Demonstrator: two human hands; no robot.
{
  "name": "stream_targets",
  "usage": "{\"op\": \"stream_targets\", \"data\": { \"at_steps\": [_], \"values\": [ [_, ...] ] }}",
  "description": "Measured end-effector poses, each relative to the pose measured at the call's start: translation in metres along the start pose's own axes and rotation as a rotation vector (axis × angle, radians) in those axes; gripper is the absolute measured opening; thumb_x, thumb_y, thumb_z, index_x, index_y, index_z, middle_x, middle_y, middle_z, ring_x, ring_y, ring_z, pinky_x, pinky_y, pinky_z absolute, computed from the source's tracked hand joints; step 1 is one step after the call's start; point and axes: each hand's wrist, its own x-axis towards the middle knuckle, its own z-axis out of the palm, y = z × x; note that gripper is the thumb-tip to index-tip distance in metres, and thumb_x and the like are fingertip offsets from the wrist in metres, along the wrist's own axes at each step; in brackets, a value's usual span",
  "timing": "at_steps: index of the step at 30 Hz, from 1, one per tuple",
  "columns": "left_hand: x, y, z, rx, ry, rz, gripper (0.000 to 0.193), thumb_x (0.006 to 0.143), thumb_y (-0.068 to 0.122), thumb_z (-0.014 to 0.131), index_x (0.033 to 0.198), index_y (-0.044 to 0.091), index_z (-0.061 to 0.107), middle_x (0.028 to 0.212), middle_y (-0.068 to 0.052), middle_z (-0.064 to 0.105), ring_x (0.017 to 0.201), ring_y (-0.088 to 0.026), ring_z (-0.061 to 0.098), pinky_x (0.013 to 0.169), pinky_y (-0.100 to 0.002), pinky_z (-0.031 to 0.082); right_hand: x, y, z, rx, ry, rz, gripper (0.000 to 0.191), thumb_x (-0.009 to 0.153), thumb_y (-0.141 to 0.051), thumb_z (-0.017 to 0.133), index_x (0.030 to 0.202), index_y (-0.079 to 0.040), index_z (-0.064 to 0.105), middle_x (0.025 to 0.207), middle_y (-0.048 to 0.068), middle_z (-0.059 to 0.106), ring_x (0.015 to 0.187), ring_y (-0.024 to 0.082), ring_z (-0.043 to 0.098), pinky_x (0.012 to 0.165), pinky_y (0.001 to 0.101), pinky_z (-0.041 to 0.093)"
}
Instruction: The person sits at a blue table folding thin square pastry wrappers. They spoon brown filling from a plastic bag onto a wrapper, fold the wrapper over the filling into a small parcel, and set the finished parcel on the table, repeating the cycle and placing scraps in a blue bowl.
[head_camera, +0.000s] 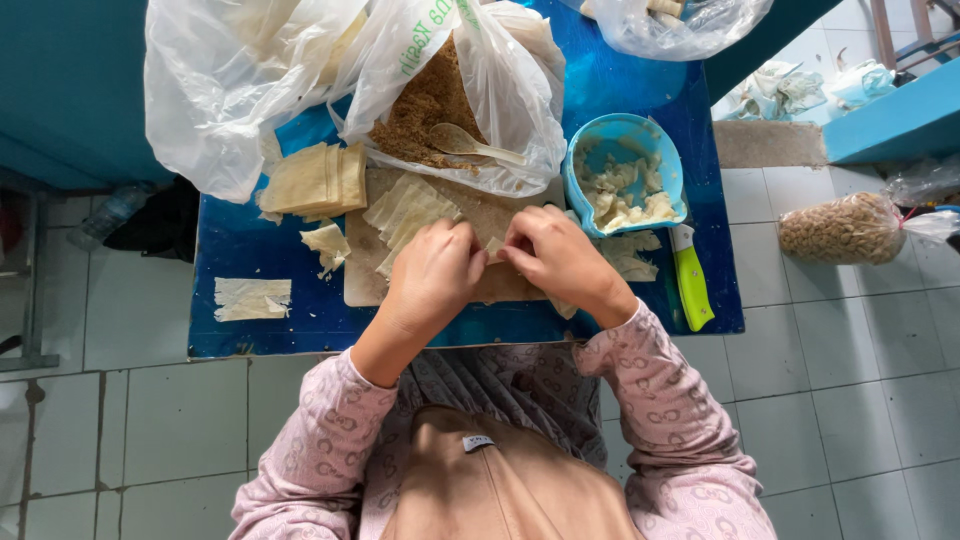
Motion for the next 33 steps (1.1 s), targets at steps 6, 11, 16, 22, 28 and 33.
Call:
{"op": "stream_targets", "data": {
  "at_steps": [6, 11, 16, 22, 28, 33],
  "values": [
    [-0.008, 0.008, -0.005, -0.003, 0.024, 0.144, 0.005, 0.087, 0.009, 0.066, 0.092, 0.009, 0.067, 0.093, -0.012, 0.063, 0.092, -0.034, 0.064, 0.074, -0.045, 0.053, -0.003, -0.013, 0.001, -0.129, 0.049, -0.099, 0.006, 0.088, -0.005, 0.070, 0.094, -0.006, 0.070, 0.096, 0.009, 0.067, 0.096, 0.032, 0.061, 0.085, 0.0417, 0.047],
    [-0.019, 0.006, -0.001, 0.126, 0.140, 0.225, 0.015, 0.090, 0.011, 0.064, 0.104, 0.007, 0.065, 0.105, -0.009, 0.062, 0.099, -0.029, 0.061, 0.085, -0.041, 0.051, -0.024, -0.032, 0.007, -0.367, 0.261, -0.301, 0.023, 0.088, -0.010, 0.074, 0.110, -0.002, 0.071, 0.110, 0.010, 0.067, 0.105, 0.029, 0.063, 0.093, 0.0425, 0.045],
    [-0.020, 0.007, 0.002, 0.151, 0.129, 0.205, 0.020, 0.090, 0.012, 0.063, 0.110, 0.009, 0.066, 0.111, -0.007, 0.062, 0.104, -0.028, 0.060, 0.089, -0.041, 0.049, -0.018, -0.024, 0.008, -0.229, 0.238, -0.233, 0.019, 0.087, -0.013, 0.075, 0.104, -0.007, 0.070, 0.108, 0.006, 0.067, 0.106, 0.028, 0.062, 0.095, 0.0418, 0.044],
    [-0.019, 0.007, 0.003, 0.048, 0.212, 0.193, 0.036, 0.088, 0.017, 0.065, 0.120, 0.002, 0.065, 0.114, -0.011, 0.063, 0.105, -0.030, 0.059, 0.089, -0.042, 0.047, -0.012, -0.018, 0.002, -0.214, 0.107, -0.190, 0.012, 0.090, -0.012, 0.073, 0.101, -0.008, 0.070, 0.104, 0.006, 0.066, 0.104, 0.027, 0.060, 0.090, 0.0407, 0.042],
    [-0.022, 0.000, 0.011, 0.145, 0.157, 0.220, 0.028, 0.090, 0.009, 0.062, 0.117, 0.008, 0.067, 0.119, -0.006, 0.065, 0.112, -0.026, 0.061, 0.096, -0.039, 0.049, -0.014, -0.021, 0.007, -0.217, 0.185, -0.186, 0.017, 0.089, -0.009, 0.074, 0.106, -0.009, 0.072, 0.103, 0.006, 0.066, 0.101, 0.028, 0.061, 0.091, 0.0403, 0.044],
    [-0.022, 0.002, 0.013, 0.245, 0.200, 0.213, 0.029, 0.088, 0.011, 0.060, 0.116, 0.008, 0.069, 0.123, -0.007, 0.062, 0.118, -0.025, 0.058, 0.098, -0.038, 0.045, -0.017, -0.025, 0.013, -0.289, 0.312, -0.232, 0.019, 0.089, -0.009, 0.076, 0.107, -0.005, 0.072, 0.110, 0.008, 0.067, 0.107, 0.028, 0.062, 0.096, 0.0419, 0.043]
  ]
}}
